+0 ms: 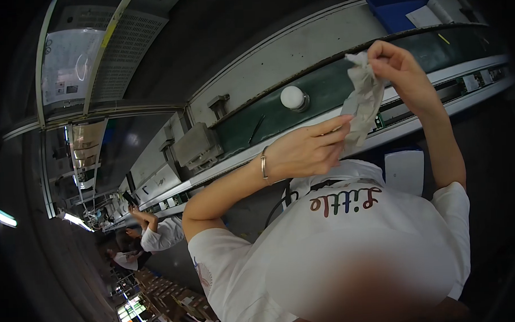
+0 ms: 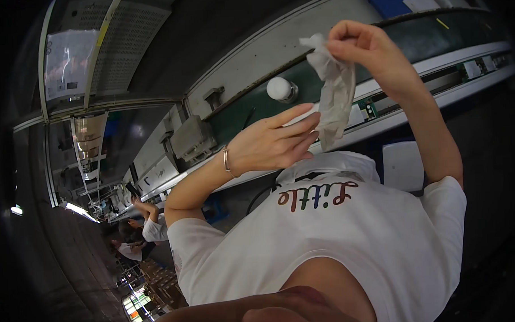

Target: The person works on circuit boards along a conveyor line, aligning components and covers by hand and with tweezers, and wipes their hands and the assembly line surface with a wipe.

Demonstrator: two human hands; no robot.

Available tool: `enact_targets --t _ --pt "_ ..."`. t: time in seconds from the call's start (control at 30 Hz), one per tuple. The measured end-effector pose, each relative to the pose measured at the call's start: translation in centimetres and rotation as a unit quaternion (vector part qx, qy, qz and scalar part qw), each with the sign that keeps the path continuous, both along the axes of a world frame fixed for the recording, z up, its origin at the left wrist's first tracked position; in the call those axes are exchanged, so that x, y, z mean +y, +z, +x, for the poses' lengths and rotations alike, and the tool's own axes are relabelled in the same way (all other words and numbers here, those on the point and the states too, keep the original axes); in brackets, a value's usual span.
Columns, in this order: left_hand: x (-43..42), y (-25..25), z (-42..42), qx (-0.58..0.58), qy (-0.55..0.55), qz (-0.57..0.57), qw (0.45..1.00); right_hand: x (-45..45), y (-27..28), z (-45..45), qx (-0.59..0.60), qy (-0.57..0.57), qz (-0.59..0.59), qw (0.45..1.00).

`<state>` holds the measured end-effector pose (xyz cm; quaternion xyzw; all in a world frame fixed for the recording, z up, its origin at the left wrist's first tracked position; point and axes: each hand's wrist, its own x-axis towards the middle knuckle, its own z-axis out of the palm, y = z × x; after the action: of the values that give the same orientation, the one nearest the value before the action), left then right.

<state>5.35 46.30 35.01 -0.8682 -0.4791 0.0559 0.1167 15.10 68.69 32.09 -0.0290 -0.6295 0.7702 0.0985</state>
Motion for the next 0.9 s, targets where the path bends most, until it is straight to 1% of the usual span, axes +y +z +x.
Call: enact_targets --t 0.03,0.07,0.1,0.17,0.2,0.27,0.3,0.33,0.4,0.43,0.5,0.53,0.6,0.63,0.7,0.73,0.8,0.87,0.9 --pt "-0.5 -0.1 -0.2 -0.060 0.042 -0.002 0.997 0.9 -0.4 0.2 0.013 -0.009 -0.026 1.000" --pt "-1.1 -0.1 -0.6 -0.120 0.083 -0.007 0.989 1.8 -0.8 0.3 0.010 -0.013 -0.026 1.000" --pt "-1.8 -0.1 -1.0 -0.108 0.134 -0.018 0.985 2.8 -1.1 0.4 0.018 -0.032 0.012 0.999" --pt "-3.0 -0.3 -1.7 -0.144 0.209 0.047 0.966 4.0 -1.0 0.9 0.019 -0.090 0.106 0.990" --pt "-3.8 -0.3 -2.1 -0.143 0.249 0.056 0.956 4.8 -1.3 1.1 0.017 -0.094 0.110 0.989" --pt "-5.7 -0.4 -2.6 -0.157 0.319 0.077 0.931 7.5 -2.5 1.3 0.027 -0.153 0.184 0.971" --pt "-6.7 -0.6 -2.8 -0.157 0.348 0.083 0.921 9.1 -3.5 1.3 0.023 -0.154 0.186 0.970" --pt "-7.7 -1.0 -2.9 -0.161 0.345 0.084 0.921 11.1 -4.7 1.2 -0.005 -0.183 0.200 0.963" --pt "-9.6 -2.0 -3.1 -0.147 0.422 0.092 0.890 14.1 -6.7 0.8 -0.037 -0.213 0.215 0.952" --pt "-10.6 -2.4 -3.2 -0.150 0.420 0.094 0.890 15.4 -7.4 0.5 -0.043 -0.247 0.220 0.943" --pt "-12.2 -3.3 -3.1 -0.165 0.481 0.088 0.856 18.0 -8.8 0.0 -0.050 -0.280 0.229 0.931" --pt "-12.9 -3.6 -3.0 -0.169 0.480 0.090 0.856 19.2 -9.4 -0.1 -0.061 -0.313 0.222 0.921" --pt "-14.2 -4.2 -2.7 -0.152 0.525 0.084 0.833 21.9 -10.1 0.0 -0.072 -0.346 0.217 0.910" --pt "-14.9 -4.5 -2.7 -0.154 0.525 0.085 0.833 23.2 -10.2 0.2 -0.101 -0.393 0.167 0.899" --pt "-16.1 -5.2 -2.5 -0.146 0.558 0.078 0.813 27.7 -12.0 0.7 -0.132 -0.437 0.118 0.882" --pt "-16.6 -5.4 -2.4 -0.148 0.559 0.077 0.812 31.9 -14.6 1.4 -0.102 -0.466 0.130 0.869" --pt "-17.2 -5.8 -2.0 -0.146 0.589 0.074 0.791 35.3 -17.6 3.0 -0.073 -0.493 0.143 0.855" --pt "-17.6 -6.2 -1.6 -0.145 0.598 0.069 0.785 36.0 -19.4 3.5 -0.068 -0.500 0.304 0.808" --pt "-17.9 -6.5 -1.5 -0.143 0.606 0.064 0.780 34.8 -20.2 3.7 -0.079 -0.461 0.336 0.817"
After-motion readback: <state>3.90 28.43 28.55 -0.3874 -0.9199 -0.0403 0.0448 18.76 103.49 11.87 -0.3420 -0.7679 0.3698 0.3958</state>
